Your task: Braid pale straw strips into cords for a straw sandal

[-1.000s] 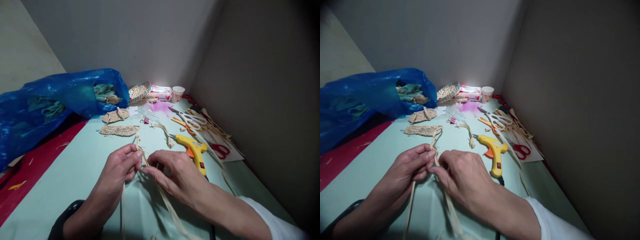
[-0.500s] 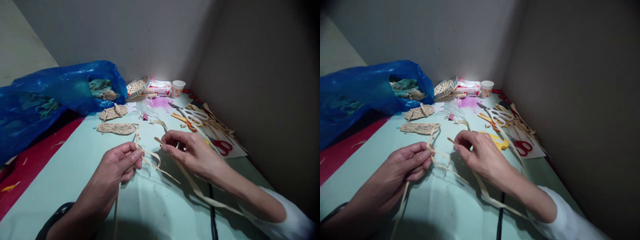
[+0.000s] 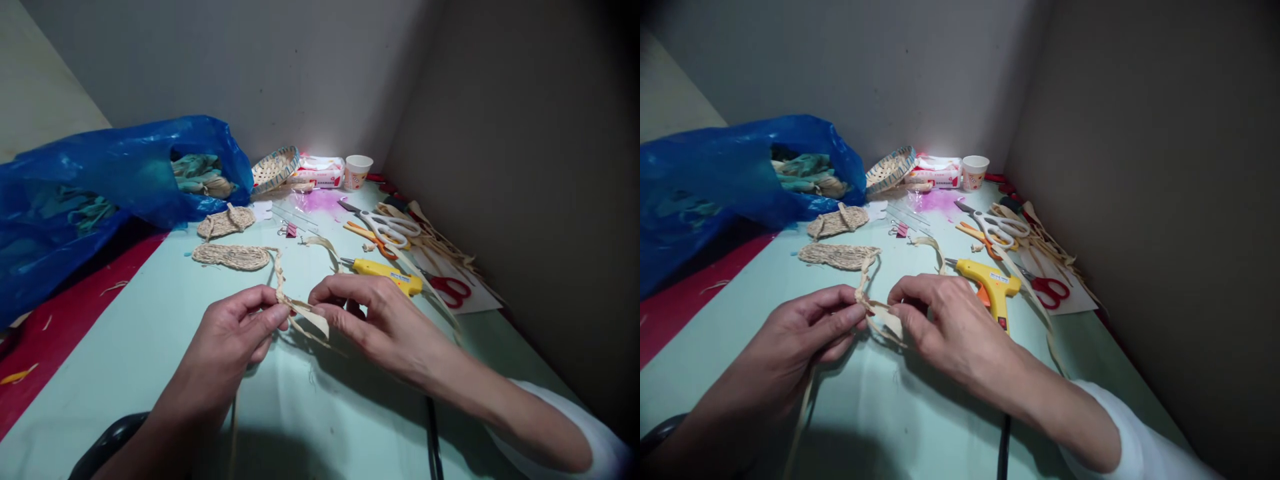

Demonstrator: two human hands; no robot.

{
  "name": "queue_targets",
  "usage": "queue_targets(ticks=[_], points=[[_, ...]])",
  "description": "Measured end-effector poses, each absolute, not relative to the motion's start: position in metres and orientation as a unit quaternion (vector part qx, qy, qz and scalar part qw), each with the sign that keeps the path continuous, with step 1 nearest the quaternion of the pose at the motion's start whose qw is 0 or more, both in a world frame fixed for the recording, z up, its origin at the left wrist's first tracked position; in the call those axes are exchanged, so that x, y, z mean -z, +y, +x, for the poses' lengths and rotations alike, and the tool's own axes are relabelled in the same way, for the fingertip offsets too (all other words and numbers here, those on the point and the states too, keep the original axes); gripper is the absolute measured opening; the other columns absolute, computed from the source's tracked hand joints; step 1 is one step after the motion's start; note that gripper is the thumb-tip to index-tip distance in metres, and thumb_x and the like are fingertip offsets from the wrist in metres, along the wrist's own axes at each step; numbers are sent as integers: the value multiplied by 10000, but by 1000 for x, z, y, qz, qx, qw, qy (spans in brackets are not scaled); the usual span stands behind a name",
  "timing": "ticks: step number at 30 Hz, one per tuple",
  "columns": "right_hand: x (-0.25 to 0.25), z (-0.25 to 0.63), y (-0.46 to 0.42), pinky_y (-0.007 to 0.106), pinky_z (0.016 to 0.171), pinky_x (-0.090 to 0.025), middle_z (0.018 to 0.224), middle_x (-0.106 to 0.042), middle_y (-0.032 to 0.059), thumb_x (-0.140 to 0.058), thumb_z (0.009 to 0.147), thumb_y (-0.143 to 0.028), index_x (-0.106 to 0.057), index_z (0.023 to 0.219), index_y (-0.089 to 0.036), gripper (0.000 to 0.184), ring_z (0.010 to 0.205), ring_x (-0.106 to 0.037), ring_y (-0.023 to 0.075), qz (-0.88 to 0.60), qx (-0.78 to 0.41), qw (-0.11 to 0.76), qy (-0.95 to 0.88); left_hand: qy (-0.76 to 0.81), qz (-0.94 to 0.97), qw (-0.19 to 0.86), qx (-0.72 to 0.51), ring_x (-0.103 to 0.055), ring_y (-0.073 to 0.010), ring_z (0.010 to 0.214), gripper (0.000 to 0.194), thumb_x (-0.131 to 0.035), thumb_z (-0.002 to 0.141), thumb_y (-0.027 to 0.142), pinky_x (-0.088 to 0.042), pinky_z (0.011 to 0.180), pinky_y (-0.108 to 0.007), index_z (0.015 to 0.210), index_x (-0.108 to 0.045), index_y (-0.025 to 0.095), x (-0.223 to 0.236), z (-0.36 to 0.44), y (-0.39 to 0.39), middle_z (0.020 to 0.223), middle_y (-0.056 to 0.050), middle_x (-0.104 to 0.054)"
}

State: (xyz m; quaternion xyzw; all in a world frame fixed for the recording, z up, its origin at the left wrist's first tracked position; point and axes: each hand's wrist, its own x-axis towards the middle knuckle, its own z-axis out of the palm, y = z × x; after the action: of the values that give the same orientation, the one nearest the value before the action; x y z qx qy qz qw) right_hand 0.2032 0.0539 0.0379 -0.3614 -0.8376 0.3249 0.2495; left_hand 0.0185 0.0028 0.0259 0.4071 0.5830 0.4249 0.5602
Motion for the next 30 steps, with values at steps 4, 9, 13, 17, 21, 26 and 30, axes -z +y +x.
queue_targets(ticks=[4, 9, 13, 17, 21, 26, 30], points=[[-37, 203, 54, 272, 611, -377, 737, -680, -3, -554, 848, -189, -675, 796, -208, 133, 670, -563, 150, -388, -304, 236, -838, 591, 412, 552, -419, -234, -60, 431, 238, -657, 783, 377, -131, 421, -210, 671, -586, 179, -27, 20, 2, 458, 65, -321], [-34, 203, 55, 257, 573, -377, 732, -694, -20, -575, 826, -179, -696, 792, -216, 131, 638, -575, 131, -384, -329, 227, -832, 596, 395, 559, -419, -225, -56, 428, 227, -684, 754, 371, -119, 413, -201, 681, -591, 177, -28, 21, 2, 464, 66, -331], [-35, 203, 53, 250, 586, -394, 752, -707, -19, -587, 830, -194, -714, 807, -213, 131, 650, -594, 129, -371, -354, 243, -823, 599, 381, 556, -432, -241, -46, 427, 194, -704, 729, 335, -124, 407, -194, 705, -597, 175, -28, 24, 2, 514, 51, -419], [-40, 204, 51, 229, 584, -386, 766, -705, -25, -563, 842, -175, -721, 858, -207, 162, 660, -586, 115, -370, -386, 220, -816, 595, 362, 553, -457, -260, -29, 420, 182, -716, 714, 312, -134, 412, -173, 763, -602, 178, -31, 28, 2, 583, 42, -516], [-45, 205, 51, 219, 568, -363, 731, -682, -31, -547, 858, -199, -715, 850, -200, 168, 648, -554, 103, -372, -408, 176, -815, 595, 356, 563, -451, -247, -26, 427, 180, -707, 727, 305, -128, 412, -157, 771, -603, 166, -32, 30, 1, 521, 76, -432], [-46, 204, 53, 217, 551, -356, 695, -652, -30, -542, 888, -301, -711, 843, -199, 202, 613, -520, 92, -373, -430, 179, -802, 597, 346, 569, -448, -246, -20, 430, 193, -716, 719, 302, -136, 405, -143, 739, -589, 159, -34, 29, 0, 511, 85, -415], [-43, 201, 51, 221, 547, -365, 660, -629, -27, -602, 847, -336, -697, 819, -195, 173, 591, -514, 97, -391, -441, 191, -785, 603, 343, 555, -460, -279, -16, 421, 193, -719, 715, 294, -172, 399, -123, 726, -582, 159, -35, 31, 0, 482, 91, -410]])
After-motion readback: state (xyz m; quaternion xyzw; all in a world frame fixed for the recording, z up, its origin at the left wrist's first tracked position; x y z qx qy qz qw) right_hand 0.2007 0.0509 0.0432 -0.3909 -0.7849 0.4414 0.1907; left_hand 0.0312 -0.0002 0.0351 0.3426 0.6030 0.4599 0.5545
